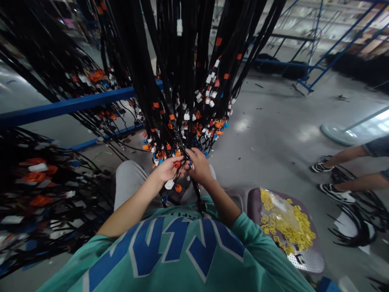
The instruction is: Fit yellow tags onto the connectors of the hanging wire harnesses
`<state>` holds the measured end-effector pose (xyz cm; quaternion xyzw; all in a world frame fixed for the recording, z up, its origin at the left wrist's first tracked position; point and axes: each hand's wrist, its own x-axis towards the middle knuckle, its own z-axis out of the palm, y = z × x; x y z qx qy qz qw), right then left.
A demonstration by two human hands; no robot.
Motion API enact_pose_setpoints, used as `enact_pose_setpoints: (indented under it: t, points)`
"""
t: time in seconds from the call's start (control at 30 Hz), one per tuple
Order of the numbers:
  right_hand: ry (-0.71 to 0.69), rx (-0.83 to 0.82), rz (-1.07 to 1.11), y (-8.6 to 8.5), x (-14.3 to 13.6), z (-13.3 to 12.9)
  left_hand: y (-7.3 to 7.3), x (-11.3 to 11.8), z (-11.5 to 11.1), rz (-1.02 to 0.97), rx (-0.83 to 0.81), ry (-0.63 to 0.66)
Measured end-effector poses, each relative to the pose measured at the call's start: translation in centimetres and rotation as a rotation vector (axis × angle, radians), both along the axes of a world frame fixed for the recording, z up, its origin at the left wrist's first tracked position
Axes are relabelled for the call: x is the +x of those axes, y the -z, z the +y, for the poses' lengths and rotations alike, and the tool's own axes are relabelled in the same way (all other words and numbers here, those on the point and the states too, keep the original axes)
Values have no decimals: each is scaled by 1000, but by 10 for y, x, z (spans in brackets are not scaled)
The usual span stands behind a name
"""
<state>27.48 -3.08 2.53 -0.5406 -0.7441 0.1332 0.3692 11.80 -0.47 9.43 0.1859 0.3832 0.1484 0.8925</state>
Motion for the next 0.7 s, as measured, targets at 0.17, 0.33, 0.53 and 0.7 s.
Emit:
enact_pose_setpoints:
  t: [0.17, 0.33, 0.53, 0.7]
  points:
    - [-214, -24, -134, -20, -10, 15, -4, -2, -4, -59, 9, 3]
    - [-269, 3, -138, -15, -17, 21, -4, -10, -4, -79, 15, 19]
    - [-201, 46, -138, -11, -18, 17, -6, -15, -5, 53, 89, -126]
    - [-94, 49, -91, -11, -17, 14, -4, -13, -13, 89, 371, -192]
